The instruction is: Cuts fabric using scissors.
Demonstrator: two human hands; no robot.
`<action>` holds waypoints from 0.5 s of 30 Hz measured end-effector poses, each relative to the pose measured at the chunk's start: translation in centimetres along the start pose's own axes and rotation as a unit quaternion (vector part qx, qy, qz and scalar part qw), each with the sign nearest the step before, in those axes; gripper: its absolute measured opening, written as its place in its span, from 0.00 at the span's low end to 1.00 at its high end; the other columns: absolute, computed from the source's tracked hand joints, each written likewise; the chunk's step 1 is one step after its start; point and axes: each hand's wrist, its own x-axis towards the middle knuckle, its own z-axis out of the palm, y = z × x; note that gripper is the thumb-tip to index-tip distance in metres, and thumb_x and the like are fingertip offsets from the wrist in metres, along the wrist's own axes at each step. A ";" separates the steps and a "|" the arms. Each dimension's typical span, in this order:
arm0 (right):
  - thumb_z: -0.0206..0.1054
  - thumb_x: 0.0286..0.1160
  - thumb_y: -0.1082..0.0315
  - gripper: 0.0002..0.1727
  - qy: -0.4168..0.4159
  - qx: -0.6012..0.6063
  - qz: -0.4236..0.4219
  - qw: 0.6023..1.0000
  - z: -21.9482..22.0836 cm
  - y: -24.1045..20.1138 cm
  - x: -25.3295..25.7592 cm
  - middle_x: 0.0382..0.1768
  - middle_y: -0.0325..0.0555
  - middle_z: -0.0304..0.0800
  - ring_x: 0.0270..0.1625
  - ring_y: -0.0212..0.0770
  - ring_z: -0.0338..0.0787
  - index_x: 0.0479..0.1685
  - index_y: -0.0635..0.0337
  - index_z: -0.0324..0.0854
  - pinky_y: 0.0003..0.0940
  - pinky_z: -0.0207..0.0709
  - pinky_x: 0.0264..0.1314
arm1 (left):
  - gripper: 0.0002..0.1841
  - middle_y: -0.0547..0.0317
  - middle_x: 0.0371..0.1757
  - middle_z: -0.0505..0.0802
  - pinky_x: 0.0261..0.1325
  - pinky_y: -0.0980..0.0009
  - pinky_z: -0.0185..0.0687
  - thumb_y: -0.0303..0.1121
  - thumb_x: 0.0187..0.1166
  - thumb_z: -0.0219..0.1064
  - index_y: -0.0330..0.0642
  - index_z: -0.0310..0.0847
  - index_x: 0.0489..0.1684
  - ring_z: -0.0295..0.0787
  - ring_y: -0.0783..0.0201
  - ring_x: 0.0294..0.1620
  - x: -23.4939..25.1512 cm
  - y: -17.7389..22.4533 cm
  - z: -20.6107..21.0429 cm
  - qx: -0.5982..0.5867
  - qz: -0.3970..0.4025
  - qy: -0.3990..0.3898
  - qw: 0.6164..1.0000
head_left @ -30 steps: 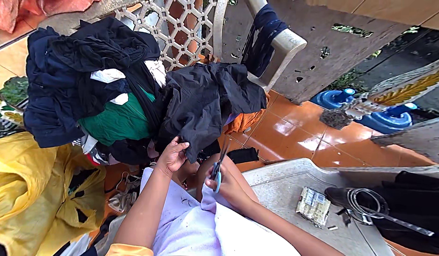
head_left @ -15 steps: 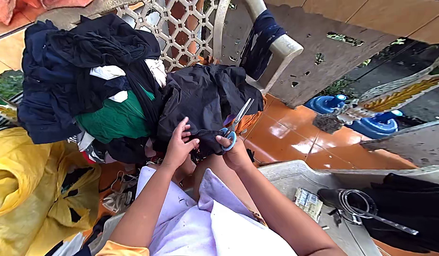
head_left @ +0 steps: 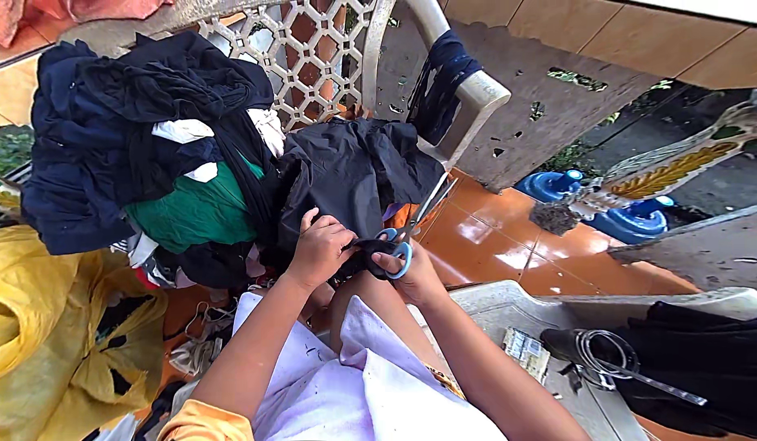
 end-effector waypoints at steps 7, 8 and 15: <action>0.87 0.51 0.64 0.22 -0.018 0.016 -0.120 0.993 -2.4 -6.4 -2.1 0.41 0.32 0.94 0.44 0.29 0.92 0.47 0.49 0.84 0.30 0.89 0.50 | 0.09 0.50 0.42 0.96 0.81 0.35 0.60 0.26 0.68 0.76 0.42 0.94 0.44 0.93 0.47 0.53 0.6 -2.8 -1.2 0.092 -0.061 -0.065 0.992; 0.87 0.51 0.63 0.22 -0.006 0.012 -0.132 0.991 -3.0 -7.4 -2.3 0.41 0.32 0.94 0.44 0.29 0.93 0.47 0.49 0.84 0.30 0.89 0.50 | 0.10 0.49 0.41 0.96 0.79 0.35 0.63 0.24 0.65 0.78 0.41 0.94 0.43 0.93 0.46 0.50 0.7 -3.0 -1.4 0.098 -0.069 -0.032 0.992; 0.86 0.56 0.61 0.21 0.072 -0.020 -0.238 0.968 -8.1 -13.5 -3.6 0.40 0.34 0.95 0.44 0.32 0.94 0.49 0.49 0.83 0.33 0.90 0.52 | 0.13 0.37 0.50 0.92 0.68 0.35 0.74 0.22 0.65 0.78 0.34 0.91 0.47 0.89 0.37 0.55 1.0 -3.7 -6.0 0.046 -0.219 0.045 0.974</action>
